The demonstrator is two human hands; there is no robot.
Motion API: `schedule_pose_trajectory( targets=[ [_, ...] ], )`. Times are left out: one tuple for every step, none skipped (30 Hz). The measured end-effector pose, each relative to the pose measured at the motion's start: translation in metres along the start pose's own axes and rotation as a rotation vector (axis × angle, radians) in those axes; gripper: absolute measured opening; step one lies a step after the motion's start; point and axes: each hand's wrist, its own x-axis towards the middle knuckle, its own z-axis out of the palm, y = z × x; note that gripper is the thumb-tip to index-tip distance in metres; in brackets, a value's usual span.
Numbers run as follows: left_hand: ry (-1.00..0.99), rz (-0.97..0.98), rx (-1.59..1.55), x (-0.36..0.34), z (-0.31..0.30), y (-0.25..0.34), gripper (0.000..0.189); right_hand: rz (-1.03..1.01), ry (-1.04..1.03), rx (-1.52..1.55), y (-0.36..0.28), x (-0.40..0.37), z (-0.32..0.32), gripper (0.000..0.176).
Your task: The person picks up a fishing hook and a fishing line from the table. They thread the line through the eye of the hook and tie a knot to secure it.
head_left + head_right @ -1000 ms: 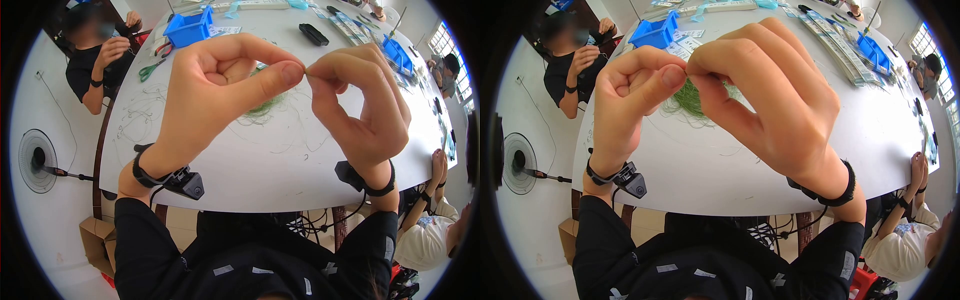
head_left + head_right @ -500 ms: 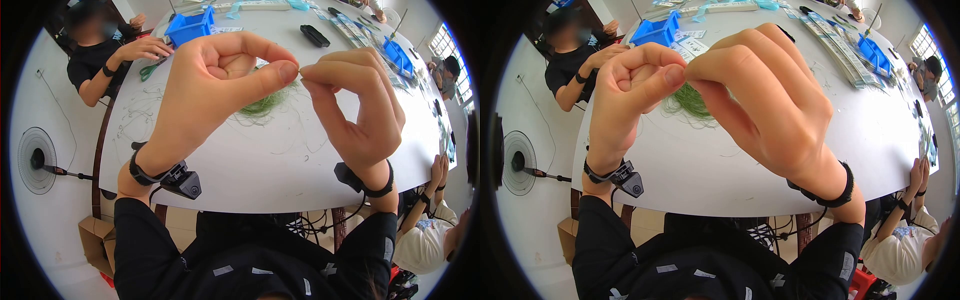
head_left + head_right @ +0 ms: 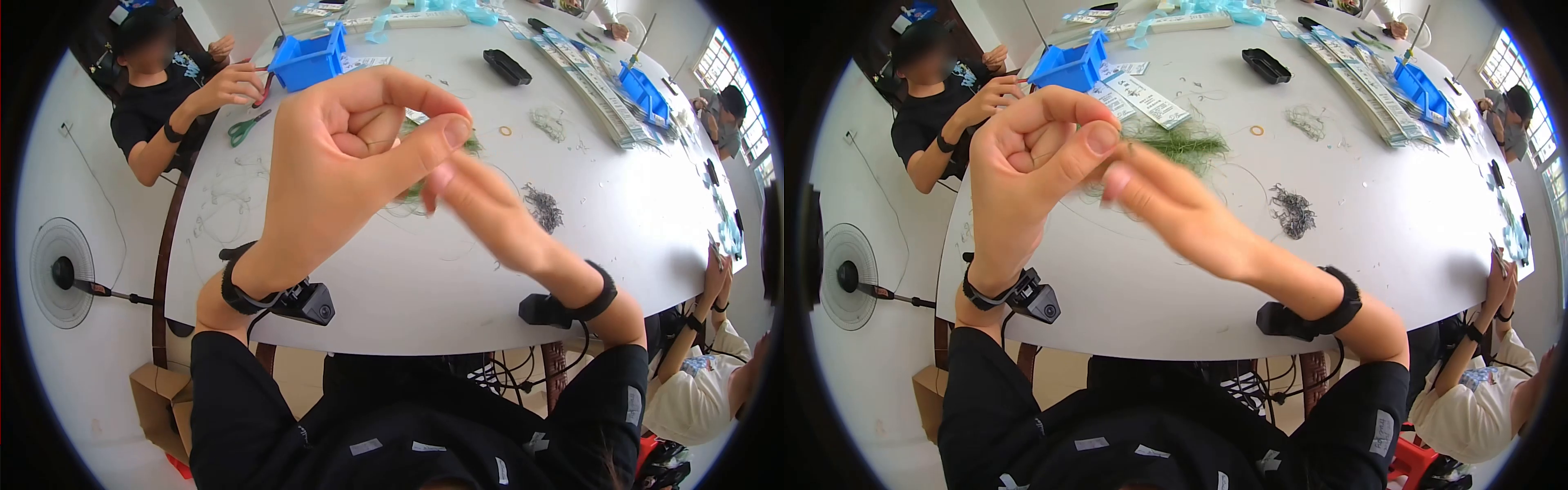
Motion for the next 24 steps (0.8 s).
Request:
schedule_pose_trajectory(
  targets=[
    [0.003, -0.014, 0.029, 0.001, -0.003, 0.001, 0.014, 0.051, -0.105, 0.036, 0.000, -0.001, 0.001, 0.037],
    [0.007, -0.029, 0.058, 0.002, -0.006, 0.001, 0.015, 0.097, -0.217, 0.107, -0.006, 0.000, -0.001, 0.036],
    [0.038, -0.002, 0.047, 0.004, -0.007, -0.001, 0.015, 0.144, -0.329, 0.178, -0.010, 0.001, -0.003, 0.035],
    [0.070, 0.024, 0.034, 0.006, -0.008, -0.003, 0.016, 0.070, -0.250, 0.164, -0.013, 0.001, -0.007, 0.033],
    [0.102, 0.050, 0.021, 0.008, -0.009, -0.005, 0.016, -0.004, -0.172, 0.150, -0.016, 0.000, -0.014, 0.032],
    [0.105, 0.036, 0.009, 0.008, -0.009, -0.003, 0.016, -0.077, -0.095, 0.136, -0.020, 0.001, -0.021, 0.031],
    [0.110, 0.023, -0.003, 0.008, -0.010, 0.000, 0.016, -0.200, -0.044, 0.162, -0.025, 0.004, -0.030, 0.032],
    [0.114, 0.010, -0.014, 0.008, -0.010, 0.002, 0.016, -0.322, 0.006, 0.189, -0.032, 0.007, -0.039, 0.033],
    [0.123, 0.010, -0.020, 0.007, -0.010, 0.003, 0.016, -0.294, -0.033, 0.124, -0.044, 0.007, -0.051, 0.030],
    [0.130, 0.008, -0.026, 0.006, -0.009, 0.004, 0.015, -0.264, -0.071, 0.059, -0.052, 0.006, -0.058, 0.027],
    [0.137, 0.006, -0.034, 0.006, -0.008, 0.005, 0.015, -0.201, -0.015, 0.036, -0.047, 0.006, -0.051, 0.031],
    [0.126, 0.011, -0.018, 0.005, -0.008, 0.005, 0.017, -0.138, 0.038, 0.017, -0.043, 0.006, -0.043, 0.039],
    [0.113, 0.016, -0.002, 0.004, -0.009, 0.004, 0.018, -0.008, 0.026, 0.110, -0.037, 0.006, -0.031, 0.044],
    [0.098, 0.021, 0.015, 0.004, -0.009, 0.003, 0.019, 0.102, -0.024, 0.203, -0.031, 0.004, -0.021, 0.048],
    [0.095, 0.035, 0.009, 0.004, -0.009, 0.002, 0.019, 0.217, -0.064, 0.291, -0.025, 0.002, -0.011, 0.052],
    [0.092, 0.048, 0.003, 0.004, -0.009, -0.001, 0.019, 0.293, -0.157, 0.302, -0.023, -0.002, -0.004, 0.053],
    [0.090, 0.060, -0.003, 0.004, -0.009, -0.002, 0.018, 0.368, -0.251, 0.305, -0.020, -0.005, 0.003, 0.054],
    [0.109, 0.065, -0.014, 0.005, -0.008, -0.003, 0.017, 0.423, -0.356, 0.230, -0.020, -0.008, 0.007, 0.052],
    [0.127, 0.069, -0.025, 0.005, -0.007, -0.003, 0.015, 0.471, -0.476, 0.238, -0.023, -0.007, 0.006, 0.044],
    [0.146, 0.074, -0.037, 0.006, -0.007, -0.002, 0.014, 0.416, -0.422, 0.190, -0.029, -0.007, 0.002, 0.040],
    [0.160, 0.054, -0.084, 0.007, -0.008, -0.002, 0.015, 0.360, -0.370, 0.142, -0.038, -0.007, -0.005, 0.037],
    [0.177, 0.034, -0.131, 0.008, -0.010, 0.000, 0.015, 0.257, -0.289, 0.121, -0.045, -0.006, -0.012, 0.034],
    [0.193, 0.015, -0.178, 0.009, -0.012, 0.002, 0.016, 0.157, -0.205, 0.092, -0.051, -0.005, -0.020, 0.032],
    [0.187, -0.002, -0.206, 0.009, -0.014, 0.004, 0.017, 0.009, -0.087, 0.087, -0.056, -0.005, -0.026, 0.029]
  ],
)
